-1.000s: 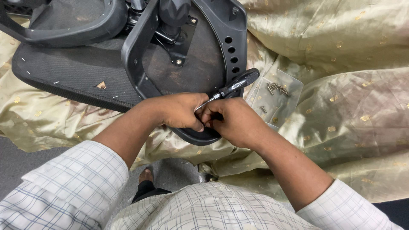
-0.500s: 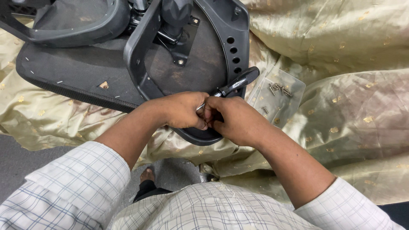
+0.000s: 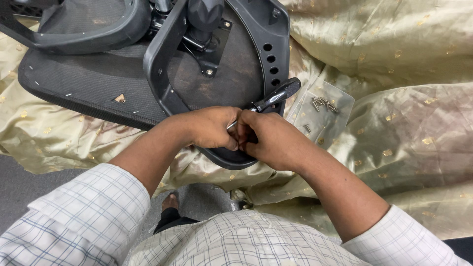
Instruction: The person uses a screwdriver to fasten screws into a black plastic chair frame, securing it to the chair base. They then pick up a second identical frame and begin attaching it to the same base.
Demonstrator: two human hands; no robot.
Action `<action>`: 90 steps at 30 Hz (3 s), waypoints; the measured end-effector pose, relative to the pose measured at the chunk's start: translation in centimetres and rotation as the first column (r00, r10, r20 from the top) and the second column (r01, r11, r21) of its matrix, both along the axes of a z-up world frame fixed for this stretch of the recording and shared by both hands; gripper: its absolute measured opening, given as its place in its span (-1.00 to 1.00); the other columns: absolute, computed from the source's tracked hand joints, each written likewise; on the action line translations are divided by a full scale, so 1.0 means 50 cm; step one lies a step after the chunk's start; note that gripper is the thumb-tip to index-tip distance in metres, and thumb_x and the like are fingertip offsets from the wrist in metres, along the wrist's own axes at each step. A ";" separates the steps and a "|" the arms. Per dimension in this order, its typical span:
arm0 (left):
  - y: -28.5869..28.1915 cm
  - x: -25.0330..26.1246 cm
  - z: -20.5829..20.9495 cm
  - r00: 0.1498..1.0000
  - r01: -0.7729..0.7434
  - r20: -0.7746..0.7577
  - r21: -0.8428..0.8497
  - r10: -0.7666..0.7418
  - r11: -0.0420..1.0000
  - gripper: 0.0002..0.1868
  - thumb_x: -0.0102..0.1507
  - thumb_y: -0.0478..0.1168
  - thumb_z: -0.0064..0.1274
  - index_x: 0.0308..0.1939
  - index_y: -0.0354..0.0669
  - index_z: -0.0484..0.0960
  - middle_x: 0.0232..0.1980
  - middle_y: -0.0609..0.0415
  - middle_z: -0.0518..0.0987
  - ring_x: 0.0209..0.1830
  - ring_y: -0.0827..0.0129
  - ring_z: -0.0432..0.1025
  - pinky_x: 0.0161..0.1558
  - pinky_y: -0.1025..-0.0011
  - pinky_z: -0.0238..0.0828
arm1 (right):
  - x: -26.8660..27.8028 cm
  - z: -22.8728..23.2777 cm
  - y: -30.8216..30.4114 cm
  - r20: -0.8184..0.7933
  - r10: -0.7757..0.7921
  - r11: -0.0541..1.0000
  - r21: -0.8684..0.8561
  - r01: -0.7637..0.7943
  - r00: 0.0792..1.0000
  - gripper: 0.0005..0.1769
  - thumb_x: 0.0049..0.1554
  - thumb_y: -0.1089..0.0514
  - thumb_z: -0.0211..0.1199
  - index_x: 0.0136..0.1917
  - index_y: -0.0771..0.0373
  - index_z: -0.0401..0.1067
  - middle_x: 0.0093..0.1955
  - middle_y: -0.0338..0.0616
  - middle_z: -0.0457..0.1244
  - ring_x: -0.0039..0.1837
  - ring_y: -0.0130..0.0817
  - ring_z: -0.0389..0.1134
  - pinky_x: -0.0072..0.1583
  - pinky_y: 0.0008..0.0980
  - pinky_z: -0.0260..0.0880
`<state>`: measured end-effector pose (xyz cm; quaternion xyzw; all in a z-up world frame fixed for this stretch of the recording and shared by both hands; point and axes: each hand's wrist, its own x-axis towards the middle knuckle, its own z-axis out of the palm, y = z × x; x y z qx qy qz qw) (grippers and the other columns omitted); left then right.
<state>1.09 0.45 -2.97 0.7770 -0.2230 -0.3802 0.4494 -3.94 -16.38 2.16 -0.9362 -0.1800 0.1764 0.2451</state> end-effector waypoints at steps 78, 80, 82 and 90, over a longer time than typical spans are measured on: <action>0.015 -0.070 0.066 0.898 0.098 0.297 0.584 -0.325 0.806 -0.31 -0.15 -0.06 0.41 0.09 0.19 0.66 0.14 0.18 0.63 0.42 0.22 0.23 0.52 0.07 -0.30 | 0.041 0.002 -0.074 -0.114 -0.463 0.160 0.965 0.210 0.879 0.00 0.27 0.49 0.05 0.68 -0.19 -0.39 0.40 0.08 0.20 0.09 -0.28 0.43 0.06 -0.30 0.53; 0.020 -0.068 0.067 0.875 0.119 0.326 0.571 -0.358 0.812 -0.33 -0.15 -0.04 0.39 0.08 0.18 0.67 0.12 0.21 0.60 0.32 0.22 0.27 0.38 0.12 -0.08 | 0.023 0.008 -0.064 -0.033 -0.500 0.245 0.953 0.177 0.866 -0.01 0.29 0.50 0.04 0.69 -0.15 -0.39 0.43 0.09 0.21 0.10 -0.29 0.44 0.01 -0.38 0.48; 0.024 -0.068 0.068 0.857 0.128 0.349 0.571 -0.380 0.811 -0.32 -0.14 0.01 0.40 0.10 0.16 0.66 0.14 0.17 0.50 0.28 0.19 0.24 0.30 0.17 0.03 | 0.009 0.013 -0.052 -0.011 -0.530 0.273 0.944 0.183 0.848 -0.02 0.28 0.53 0.02 0.68 -0.13 -0.37 0.44 0.10 0.21 0.13 -0.30 0.46 0.06 -0.38 0.52; 0.042 -0.044 0.040 0.732 0.199 0.542 0.410 -0.414 0.890 -0.26 -0.23 0.17 0.49 -0.01 0.04 0.73 0.24 0.10 0.25 0.39 0.16 0.03 0.39 0.23 -0.05 | -0.032 0.009 -0.033 0.099 -0.604 0.305 0.945 0.115 0.791 -0.04 0.30 0.62 0.05 0.67 -0.07 -0.29 0.42 0.18 0.16 0.21 -0.21 0.45 0.24 -0.28 0.59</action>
